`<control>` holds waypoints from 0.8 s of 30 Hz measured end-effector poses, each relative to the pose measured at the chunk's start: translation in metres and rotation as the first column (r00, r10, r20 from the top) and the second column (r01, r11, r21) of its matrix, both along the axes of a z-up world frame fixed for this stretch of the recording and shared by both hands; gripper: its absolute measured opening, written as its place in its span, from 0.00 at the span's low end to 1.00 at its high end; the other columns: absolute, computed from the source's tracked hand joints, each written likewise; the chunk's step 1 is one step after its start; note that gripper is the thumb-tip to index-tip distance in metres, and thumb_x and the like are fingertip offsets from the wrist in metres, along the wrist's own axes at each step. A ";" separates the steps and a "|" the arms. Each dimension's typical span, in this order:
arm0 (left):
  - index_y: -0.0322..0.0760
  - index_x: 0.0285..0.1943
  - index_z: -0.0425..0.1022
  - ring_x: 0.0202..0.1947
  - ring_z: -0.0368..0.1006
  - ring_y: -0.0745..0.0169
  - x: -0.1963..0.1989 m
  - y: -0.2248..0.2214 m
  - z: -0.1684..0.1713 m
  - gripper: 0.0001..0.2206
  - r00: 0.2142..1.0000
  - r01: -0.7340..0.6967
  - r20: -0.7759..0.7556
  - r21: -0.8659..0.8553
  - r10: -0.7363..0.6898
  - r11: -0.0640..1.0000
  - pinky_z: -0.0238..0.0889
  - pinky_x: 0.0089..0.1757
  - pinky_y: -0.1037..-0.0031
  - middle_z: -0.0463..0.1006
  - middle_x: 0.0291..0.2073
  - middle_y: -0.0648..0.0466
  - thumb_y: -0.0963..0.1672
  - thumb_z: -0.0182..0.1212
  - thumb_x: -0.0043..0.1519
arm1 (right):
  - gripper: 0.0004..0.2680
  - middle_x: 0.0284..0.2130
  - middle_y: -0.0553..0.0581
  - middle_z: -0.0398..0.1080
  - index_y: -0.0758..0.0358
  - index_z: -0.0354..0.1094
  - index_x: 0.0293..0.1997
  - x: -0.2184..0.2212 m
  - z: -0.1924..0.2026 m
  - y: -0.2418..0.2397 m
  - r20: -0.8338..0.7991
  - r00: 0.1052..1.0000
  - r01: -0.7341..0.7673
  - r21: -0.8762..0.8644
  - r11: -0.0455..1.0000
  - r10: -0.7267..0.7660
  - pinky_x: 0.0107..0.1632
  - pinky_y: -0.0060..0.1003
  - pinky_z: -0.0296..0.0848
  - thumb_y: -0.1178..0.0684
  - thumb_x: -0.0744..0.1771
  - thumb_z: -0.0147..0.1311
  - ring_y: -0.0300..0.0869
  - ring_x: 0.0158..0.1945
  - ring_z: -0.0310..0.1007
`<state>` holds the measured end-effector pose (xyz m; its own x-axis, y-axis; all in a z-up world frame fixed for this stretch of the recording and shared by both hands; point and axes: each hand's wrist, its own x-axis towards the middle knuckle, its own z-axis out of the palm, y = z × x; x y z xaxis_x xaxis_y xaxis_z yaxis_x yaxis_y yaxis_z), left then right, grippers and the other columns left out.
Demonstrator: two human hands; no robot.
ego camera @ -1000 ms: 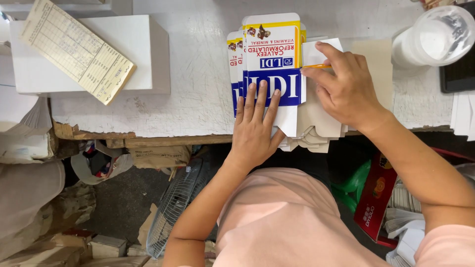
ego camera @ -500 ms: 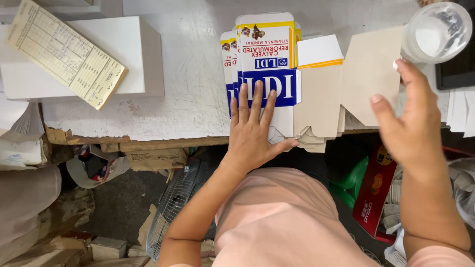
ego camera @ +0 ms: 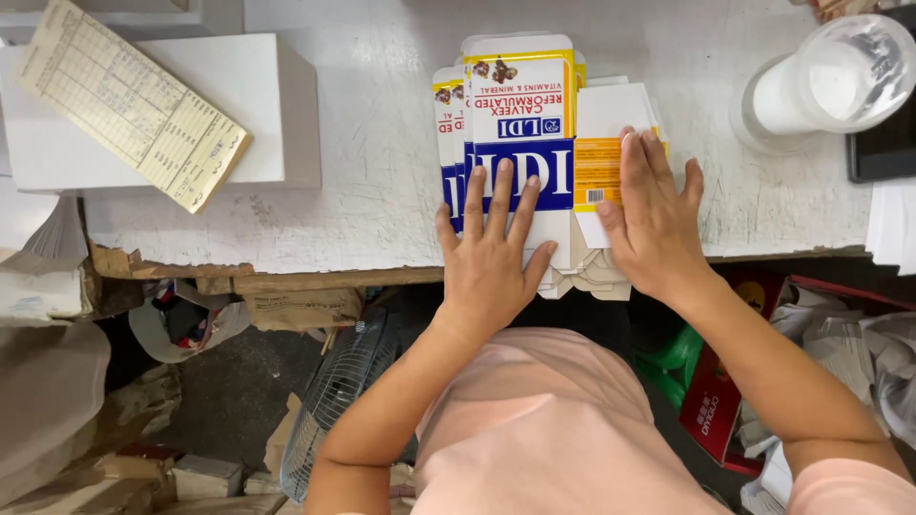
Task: The person applies glue by hand to the edges of flat cardboard cartons and stacks them on a workbench. They repeat this process for each carton in the pile, pressing the glued edges together.
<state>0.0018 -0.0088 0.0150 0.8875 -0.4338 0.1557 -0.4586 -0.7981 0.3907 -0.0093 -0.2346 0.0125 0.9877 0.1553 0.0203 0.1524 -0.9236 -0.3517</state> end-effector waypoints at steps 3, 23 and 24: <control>0.43 0.76 0.61 0.75 0.46 0.37 -0.001 -0.002 0.007 0.31 1.000 -0.018 -0.013 0.026 0.018 0.999 0.47 0.59 0.37 0.55 0.76 0.43 0.55 0.56 0.64 | 0.26 0.77 0.65 0.45 0.70 0.33 0.79 -0.001 0.003 0.005 0.009 1.000 0.030 -0.020 0.999 -0.030 0.71 0.74 0.33 0.47 0.73 0.38 0.56 0.80 0.40; 0.55 0.75 0.64 0.76 0.42 0.20 0.008 -0.042 -0.016 0.30 0.996 0.024 0.084 -0.153 -0.011 0.988 0.37 0.66 0.30 0.51 0.77 0.38 0.57 0.58 0.62 | 0.25 0.59 0.60 0.71 0.65 0.46 0.75 0.090 0.100 -0.027 0.296 0.940 -0.201 0.085 0.976 0.168 0.64 0.46 0.66 0.50 0.72 0.58 0.51 0.61 0.72; 0.55 0.75 0.64 0.76 0.42 0.20 0.007 -0.043 -0.017 0.30 0.996 0.024 0.083 -0.150 -0.011 0.988 0.38 0.66 0.30 0.51 0.77 0.38 0.57 0.58 0.61 | 0.17 0.56 0.62 0.73 0.64 0.58 0.69 0.106 0.121 -0.028 0.463 0.844 -0.274 -0.060 0.960 0.270 0.61 0.41 0.74 0.54 0.74 0.60 0.52 0.58 0.76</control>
<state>0.0083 -0.0516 -0.0018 0.8616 -0.4152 0.2918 -0.5072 -0.7247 0.4664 0.0971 -0.2625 0.1334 0.7817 0.4141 0.4664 0.5440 -0.8184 -0.1852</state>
